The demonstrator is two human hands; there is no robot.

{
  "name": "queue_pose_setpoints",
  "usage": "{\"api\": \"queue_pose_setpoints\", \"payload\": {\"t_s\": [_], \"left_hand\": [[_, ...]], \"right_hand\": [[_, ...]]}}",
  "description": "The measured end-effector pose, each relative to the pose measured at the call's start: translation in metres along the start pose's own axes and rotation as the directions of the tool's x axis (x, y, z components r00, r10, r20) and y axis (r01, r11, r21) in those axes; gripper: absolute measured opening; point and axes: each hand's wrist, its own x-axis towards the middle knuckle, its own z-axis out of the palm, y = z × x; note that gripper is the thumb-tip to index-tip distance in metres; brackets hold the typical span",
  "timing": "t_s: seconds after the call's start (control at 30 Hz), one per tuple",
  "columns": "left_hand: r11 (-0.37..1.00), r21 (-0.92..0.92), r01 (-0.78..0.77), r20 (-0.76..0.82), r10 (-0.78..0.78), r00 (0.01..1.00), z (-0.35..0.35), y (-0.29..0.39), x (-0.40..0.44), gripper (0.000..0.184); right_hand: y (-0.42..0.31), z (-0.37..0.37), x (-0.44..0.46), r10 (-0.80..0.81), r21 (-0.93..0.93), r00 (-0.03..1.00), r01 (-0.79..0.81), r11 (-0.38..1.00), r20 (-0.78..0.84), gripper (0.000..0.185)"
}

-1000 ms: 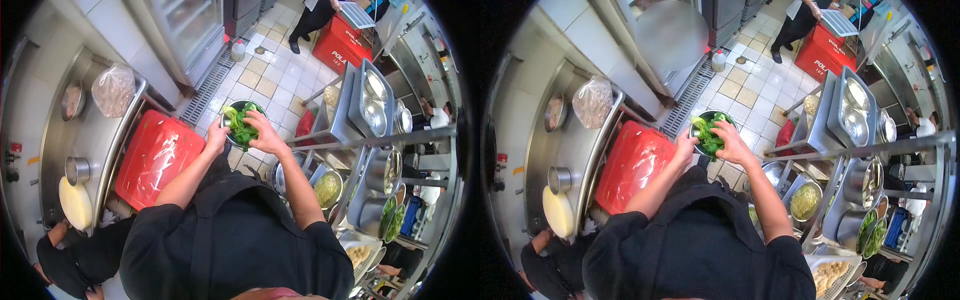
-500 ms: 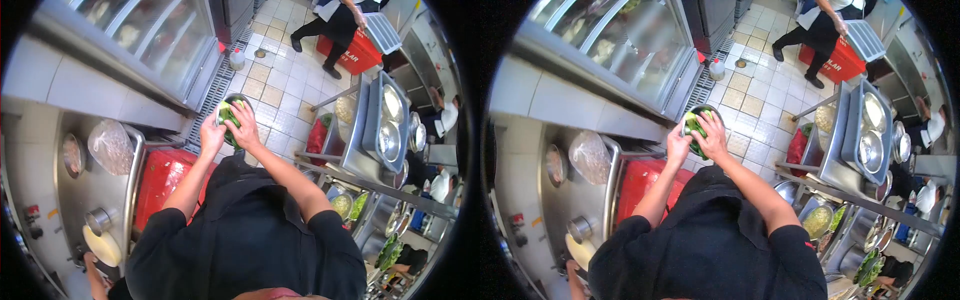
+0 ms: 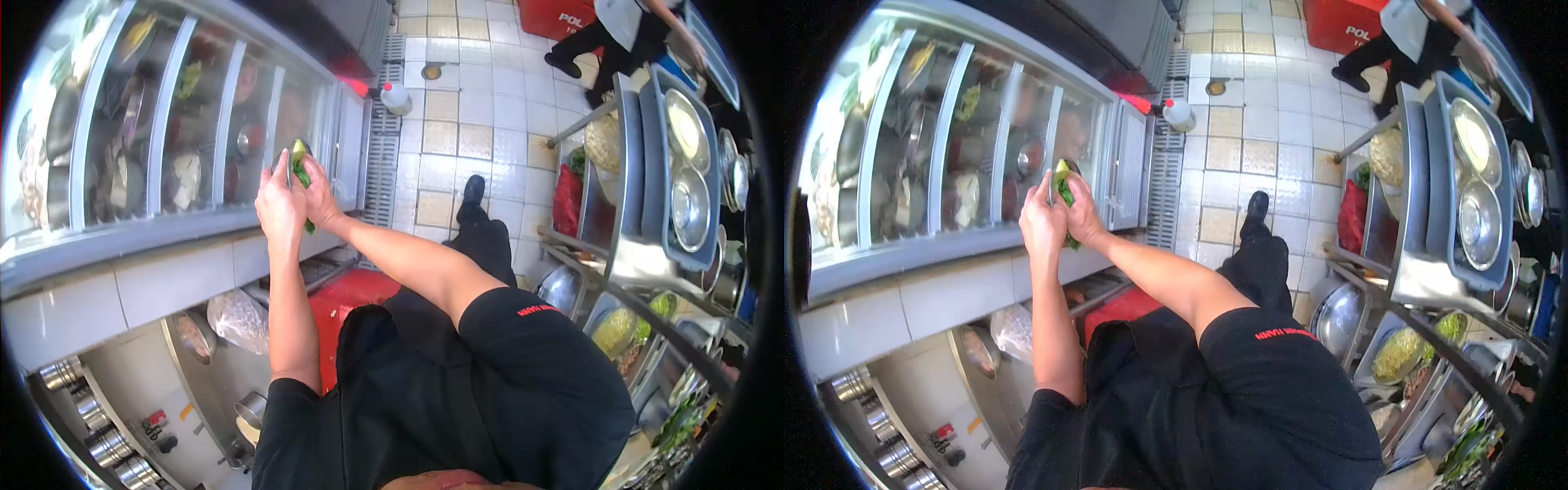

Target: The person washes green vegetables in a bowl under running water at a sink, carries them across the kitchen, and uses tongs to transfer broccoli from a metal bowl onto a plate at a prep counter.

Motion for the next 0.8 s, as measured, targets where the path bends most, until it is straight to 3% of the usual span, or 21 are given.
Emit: {"api": "queue_pose_setpoints", "payload": {"t_s": [0.07,0.17,0.27,0.3,0.37,0.47,0.57,0.6,0.7,0.8], "left_hand": [[0.999,0.032,-0.015,-0.037,0.016,0.999,0.000,0.020,0.026,0.044],[0.997,-0.070,0.019,-0.023,-0.020,1.000,0.012,0.039,0.069,0.044],[0.922,-0.385,0.048,-0.049,-0.072,0.996,0.035,0.030,0.106,0.047],[0.848,-0.524,0.085,-0.020,-0.111,0.994,0.047,0.020,0.119,0.048],[0.520,-0.822,0.233,0.086,-0.291,0.953,0.063,0.020,0.138,0.054],[0.124,-0.959,0.256,0.198,-0.352,0.915,0.094,0.024,0.159,0.059],[-0.052,-0.965,0.257,0.260,-0.303,0.917,0.123,0.049,0.188,0.062],[-0.104,-0.964,0.246,0.265,-0.274,0.924,0.133,0.062,0.200,0.060],[-0.088,-0.961,0.264,0.274,-0.147,0.950,0.169,0.106,0.250,0.060],[-0.128,-0.908,0.400,0.395,0.061,0.917,0.201,0.157,0.305,0.063]], "right_hand": [[0.000,-0.004,0.028,-0.008,-0.026,1.000,0.008,1.000,-0.004,0.043],[0.003,-0.020,0.083,-0.050,-0.100,0.998,0.054,0.994,0.043,0.048],[0.001,-0.041,0.138,-0.168,-0.285,0.973,0.208,0.936,0.158,0.054],[-0.005,-0.047,0.157,-0.203,-0.333,0.956,0.266,0.905,0.212,0.055],[-0.024,-0.062,0.196,-0.197,-0.403,0.916,0.337,0.851,0.350,0.056],[-0.043,-0.081,0.247,-0.109,-0.474,0.821,0.425,0.771,0.560,0.051],[-0.048,-0.109,0.296,0.049,-0.533,0.740,0.435,0.725,0.671,0.052],[-0.046,-0.123,0.312,0.049,-0.544,0.755,0.423,0.725,0.654,0.054],[-0.040,-0.178,0.358,0.023,-0.598,0.832,0.379,0.707,0.555,0.058],[-0.047,-0.234,0.395,-0.084,-0.641,0.904,0.360,0.679,0.419,0.059]]}}
